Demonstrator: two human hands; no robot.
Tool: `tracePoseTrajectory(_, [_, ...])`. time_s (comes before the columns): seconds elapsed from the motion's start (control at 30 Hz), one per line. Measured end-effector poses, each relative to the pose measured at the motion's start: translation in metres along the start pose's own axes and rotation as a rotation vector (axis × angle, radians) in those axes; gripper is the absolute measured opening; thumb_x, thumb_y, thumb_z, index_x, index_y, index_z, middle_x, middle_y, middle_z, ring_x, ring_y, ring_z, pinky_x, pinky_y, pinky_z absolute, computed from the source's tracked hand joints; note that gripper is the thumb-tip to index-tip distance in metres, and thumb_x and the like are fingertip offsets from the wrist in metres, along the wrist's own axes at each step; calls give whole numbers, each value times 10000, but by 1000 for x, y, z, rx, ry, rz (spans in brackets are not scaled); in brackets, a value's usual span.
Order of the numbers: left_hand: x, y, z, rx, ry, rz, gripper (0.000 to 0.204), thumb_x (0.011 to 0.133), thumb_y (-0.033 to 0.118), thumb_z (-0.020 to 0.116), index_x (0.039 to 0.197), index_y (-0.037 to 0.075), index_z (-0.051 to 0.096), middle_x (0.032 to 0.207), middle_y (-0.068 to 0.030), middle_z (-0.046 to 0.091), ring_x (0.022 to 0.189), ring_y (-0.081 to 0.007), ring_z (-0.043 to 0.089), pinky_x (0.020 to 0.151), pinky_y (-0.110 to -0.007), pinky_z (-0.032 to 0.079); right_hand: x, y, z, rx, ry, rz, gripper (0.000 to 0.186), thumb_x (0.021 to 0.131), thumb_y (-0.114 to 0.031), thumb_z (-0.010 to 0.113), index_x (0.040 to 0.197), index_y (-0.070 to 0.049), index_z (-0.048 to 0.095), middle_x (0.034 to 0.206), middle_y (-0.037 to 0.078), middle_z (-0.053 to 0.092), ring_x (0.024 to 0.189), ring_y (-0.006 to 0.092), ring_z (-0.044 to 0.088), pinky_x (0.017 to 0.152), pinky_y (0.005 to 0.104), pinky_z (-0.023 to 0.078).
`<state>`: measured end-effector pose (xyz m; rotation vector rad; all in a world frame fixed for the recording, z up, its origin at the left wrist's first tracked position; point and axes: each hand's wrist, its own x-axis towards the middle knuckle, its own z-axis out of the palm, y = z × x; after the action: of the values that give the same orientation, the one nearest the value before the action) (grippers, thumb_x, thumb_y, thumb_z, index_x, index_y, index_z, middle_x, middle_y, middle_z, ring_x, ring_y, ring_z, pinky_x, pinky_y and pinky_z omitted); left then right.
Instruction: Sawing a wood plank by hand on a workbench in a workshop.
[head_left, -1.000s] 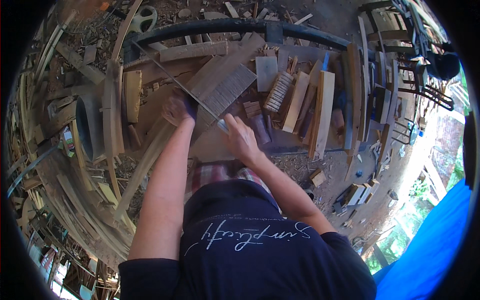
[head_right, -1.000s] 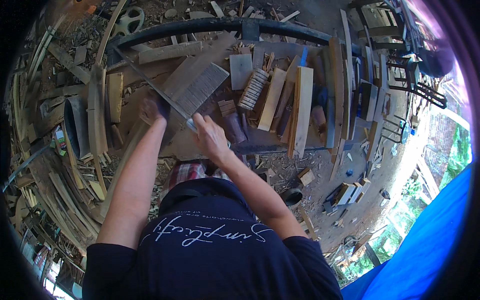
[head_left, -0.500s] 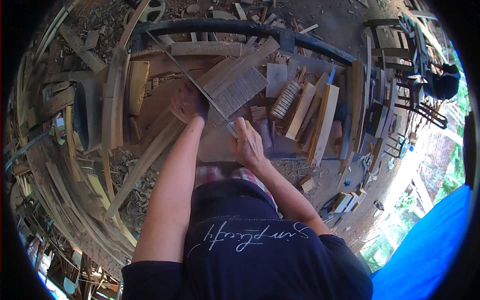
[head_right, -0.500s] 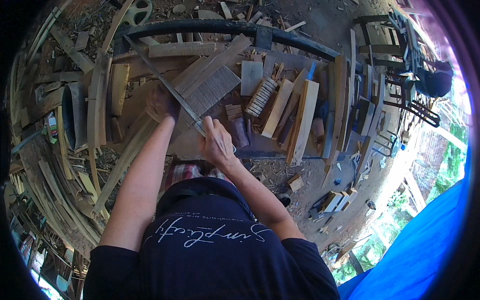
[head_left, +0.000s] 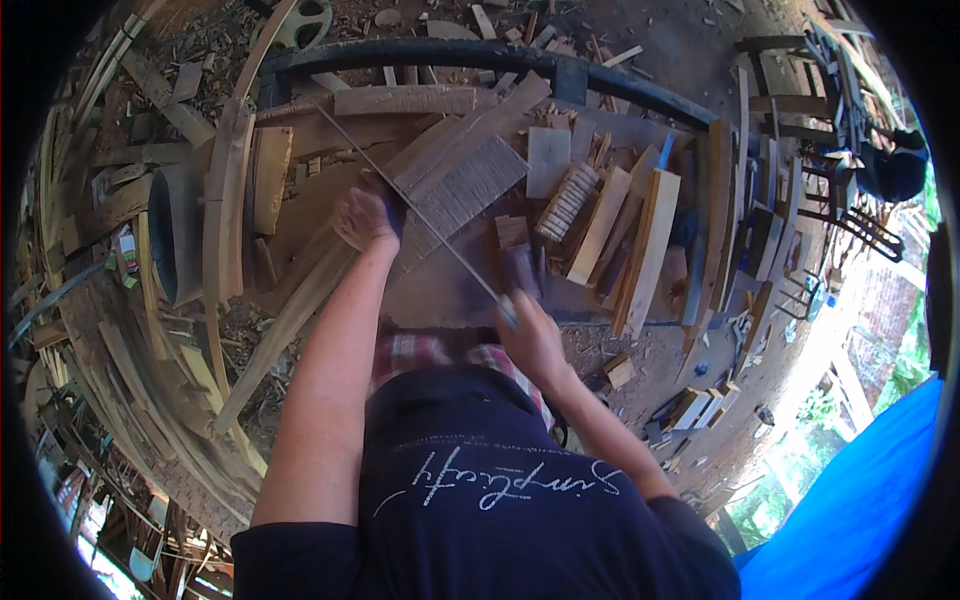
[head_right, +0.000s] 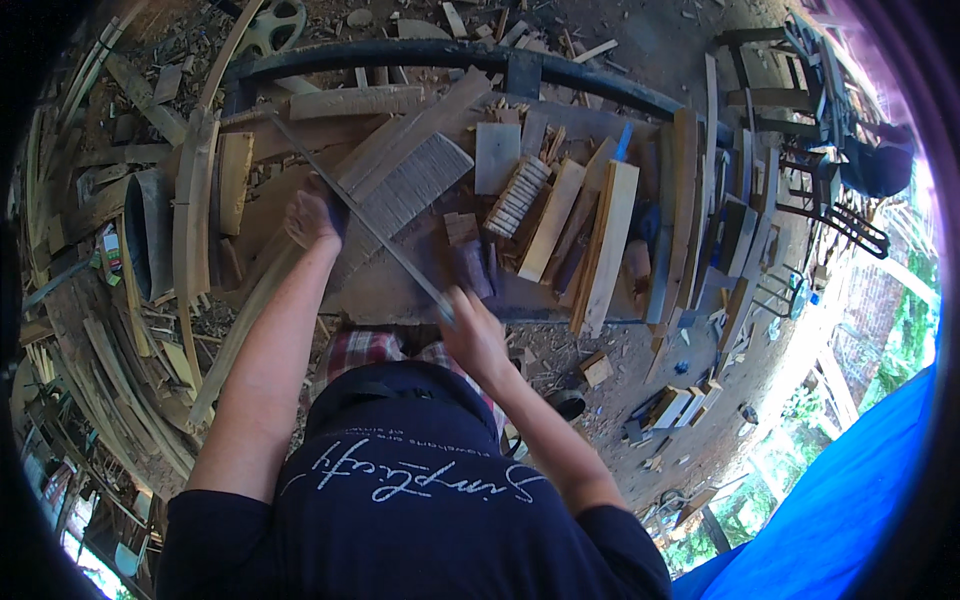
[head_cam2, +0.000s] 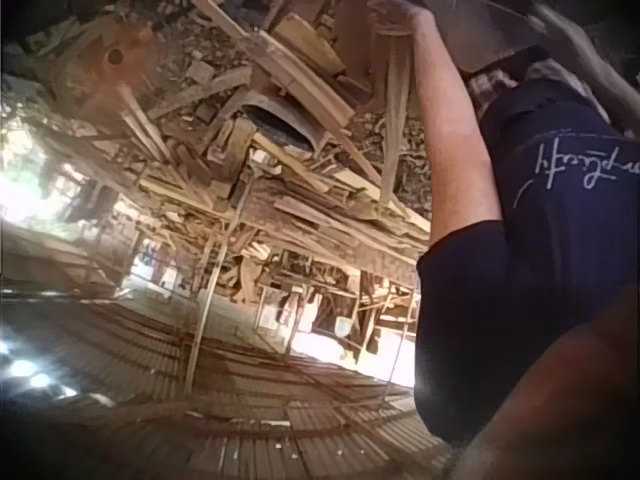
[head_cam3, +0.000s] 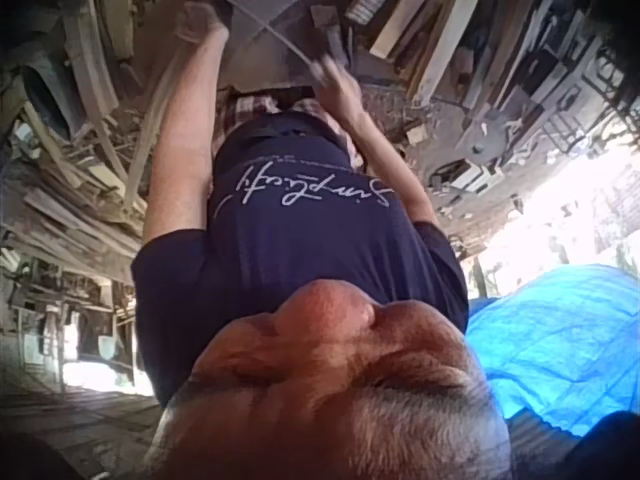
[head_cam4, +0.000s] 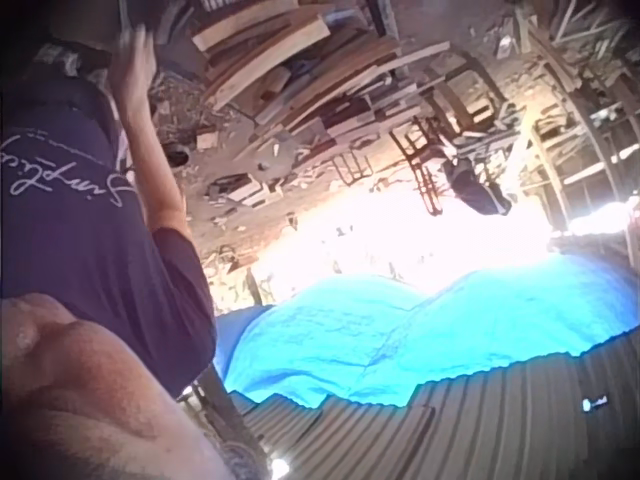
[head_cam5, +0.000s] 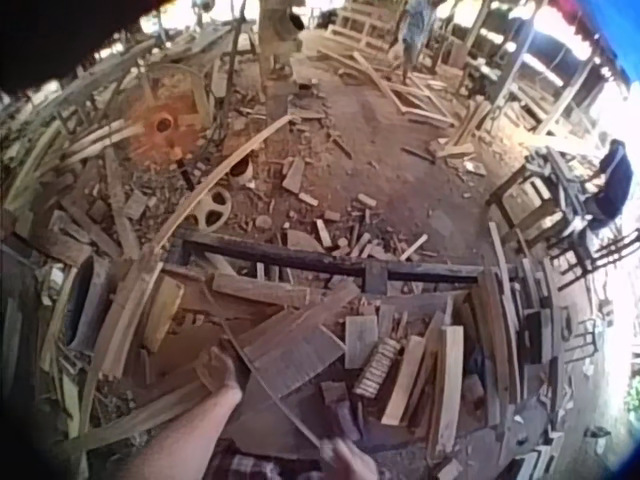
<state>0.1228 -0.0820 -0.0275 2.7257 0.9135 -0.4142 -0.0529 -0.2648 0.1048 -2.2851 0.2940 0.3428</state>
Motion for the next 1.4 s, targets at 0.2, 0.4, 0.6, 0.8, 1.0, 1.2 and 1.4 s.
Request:
tracePoseTrajectory(0.2, [-1,8,-11,-52,14,-10,458,1004,400,382,991,37,661,946,-166,656,919,-263,645,730,-390,486,13,12,26,27,14,-147,252,851,-153,647,1013,-42,489,935,210,579,888,444,586,724,515,474])
tracePoseTrajectory(0.4, [-7,-8,9,-30,97,32,470,1017,346,303,1041,59,675,1140,-176,657,1125,-322,578,973,-500,398,-20,15,6,-65,-29,155,206,857,-160,694,923,-35,544,866,227,613,820,444,621,681,486,509])
tracePoseTrajectory(0.6, [-12,7,-11,-157,92,26,480,977,420,371,992,92,722,1078,-140,696,1111,-296,602,959,-463,401,28,5,37,12,109,-200,244,880,-170,657,981,-15,498,840,250,594,803,475,595,661,539,470])
tracePoseTrajectory(0.8, [-12,7,-14,-143,93,52,536,967,415,382,746,85,741,847,-148,721,898,-348,675,874,-468,445,-15,27,20,49,36,-29,190,866,-125,653,955,-10,530,843,262,617,803,487,601,675,517,481])
tracePoseTrajectory(1.0, [-16,5,-9,-149,289,138,498,965,379,399,773,72,741,867,-163,717,901,-314,676,831,-470,454,23,11,34,64,95,-275,257,868,-150,665,974,22,506,840,292,604,790,493,587,674,528,460])
tracePoseTrajectory(1.2, [-12,8,-17,-120,170,84,509,960,379,414,701,82,736,756,-143,705,798,-310,680,774,-447,475,-11,11,9,45,18,-60,252,875,-136,646,1055,10,547,864,280,628,810,479,616,694,521,486])
tracePoseTrajectory(1.4, [-19,7,-16,-87,244,117,508,960,371,412,698,83,738,712,-148,693,767,-325,683,771,-467,478,13,7,21,112,55,-151,196,873,-110,636,983,14,531,820,295,611,823,502,600,678,513,484])
